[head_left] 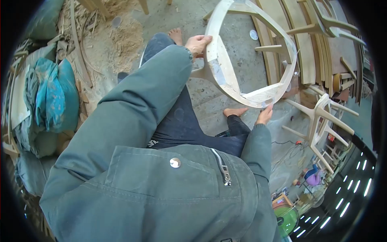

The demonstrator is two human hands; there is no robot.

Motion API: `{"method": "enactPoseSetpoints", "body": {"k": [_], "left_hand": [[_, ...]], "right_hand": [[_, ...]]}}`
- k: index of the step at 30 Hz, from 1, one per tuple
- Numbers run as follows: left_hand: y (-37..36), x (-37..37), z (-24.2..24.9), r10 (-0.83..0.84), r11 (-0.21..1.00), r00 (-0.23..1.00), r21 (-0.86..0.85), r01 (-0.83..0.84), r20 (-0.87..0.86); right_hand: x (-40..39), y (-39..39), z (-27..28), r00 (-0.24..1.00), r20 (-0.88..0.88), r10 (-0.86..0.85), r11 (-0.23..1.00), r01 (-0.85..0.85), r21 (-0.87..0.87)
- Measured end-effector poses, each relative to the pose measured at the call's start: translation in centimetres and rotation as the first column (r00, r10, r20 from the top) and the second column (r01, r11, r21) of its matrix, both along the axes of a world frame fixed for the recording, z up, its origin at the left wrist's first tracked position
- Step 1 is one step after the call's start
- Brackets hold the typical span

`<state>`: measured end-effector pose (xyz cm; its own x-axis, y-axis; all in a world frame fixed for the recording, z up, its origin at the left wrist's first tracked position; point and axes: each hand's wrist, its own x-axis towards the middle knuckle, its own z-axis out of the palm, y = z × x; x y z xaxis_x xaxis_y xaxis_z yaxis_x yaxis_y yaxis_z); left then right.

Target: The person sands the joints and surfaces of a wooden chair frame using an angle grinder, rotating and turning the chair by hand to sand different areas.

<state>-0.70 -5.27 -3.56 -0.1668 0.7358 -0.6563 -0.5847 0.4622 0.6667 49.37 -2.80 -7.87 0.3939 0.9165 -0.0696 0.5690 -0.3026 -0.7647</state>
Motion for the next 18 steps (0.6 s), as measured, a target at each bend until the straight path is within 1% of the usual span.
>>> {"method": "enactPoseSetpoints", "body": {"k": [1, 2, 3, 4, 5, 6, 8, 9, 10, 11, 12, 13, 14, 16, 17, 18], "left_hand": [[-0.1, -0.1, -0.3, -0.019, 1.000, 1.000, 0.005, 0.019, 0.005], [-0.2, -0.1, -0.3, -0.042, 0.999, 0.999, 0.012, 0.042, 0.008], [-0.3, 0.0, 0.2, -0.038, 0.999, 0.999, 0.005, 0.038, 0.002], [-0.4, -0.2, 0.0, -0.041, 0.999, 0.999, 0.014, 0.041, 0.003], [-0.2, -0.1, -0.4, -0.092, 0.996, 0.996, -0.005, 0.092, -0.014], [-0.1, 0.0, -0.5, -0.146, 0.989, 0.989, -0.024, 0.145, -0.032], [-0.6, -0.1, 0.3, -0.153, 0.988, 0.988, 0.001, 0.153, -0.015], [-0.6, -0.1, 0.1, -0.167, 0.986, 0.985, 0.000, 0.167, -0.034], [-0.8, 0.1, -0.1, -0.179, 0.984, 0.982, -0.002, 0.179, -0.052], [-1.1, 0.4, -0.4, -0.166, 0.986, 0.984, 0.002, 0.166, -0.061], [-1.6, 1.5, -1.3, -0.167, 0.986, 0.984, 0.015, 0.168, -0.066], [-2.4, 3.4, -2.6, -0.051, 0.998, 0.992, 0.034, 0.055, -0.115], [-3.3, 5.2, -3.6, 0.068, 0.997, 0.985, 0.057, -0.059, -0.159], [-6.5, 8.8, -3.5, 0.092, 0.981, 0.918, 0.192, -0.018, -0.387], [-7.3, 10.1, -3.9, 0.092, 0.980, 0.915, 0.198, -0.014, -0.393], [-8.1, 11.5, -4.4, 0.047, 0.992, 0.873, 0.127, 0.017, -0.486]], "right_hand": [[0.6, -1.3, 1.1, 0.976, 0.203, 0.073, 0.995, -0.058, -0.078], [1.4, -2.6, 2.3, 0.908, 0.391, 0.151, 0.983, -0.094, -0.161], [2.5, -3.3, 3.2, 0.907, 0.393, 0.152, 0.983, -0.098, -0.153], [4.1, -4.0, 4.2, 0.869, 0.420, 0.263, 0.944, -0.140, -0.300], [5.4, -4.8, 5.2, 0.824, 0.430, 0.368, 0.882, -0.164, -0.442], [6.1, -5.7, 6.4, 0.827, 0.436, 0.354, 0.889, -0.154, -0.431], [7.0, -7.5, 9.1, 0.689, 0.550, 0.472, 0.813, -0.098, -0.575], [7.3, -8.4, 9.8, 0.644, 0.569, 0.512, 0.781, -0.074, -0.620], [8.6, -9.4, 8.8, 0.648, 0.576, 0.499, 0.789, -0.064, -0.611], [10.7, -10.0, 6.6, 0.897, 0.274, 0.347, 0.771, -0.106, -0.628], [11.6, -10.2, 5.3, 0.986, -0.082, 0.143, 0.765, -0.163, -0.623], [7.4, -12.6, 6.6, 0.985, -0.169, 0.043, 0.896, -0.113, -0.429], [5.9, -13.7, 6.5, 0.984, -0.170, 0.043, 0.900, -0.112, -0.421], [3.9, -14.2, 6.2, 0.987, 0.099, 0.123, 0.938, -0.083, -0.336], [3.8, -13.8, 5.9, 0.976, 0.132, 0.176, 0.928, -0.119, -0.354], [2.1, -14.0, 6.9, 0.977, 0.129, 0.168, 0.930, -0.114, -0.349]]}}
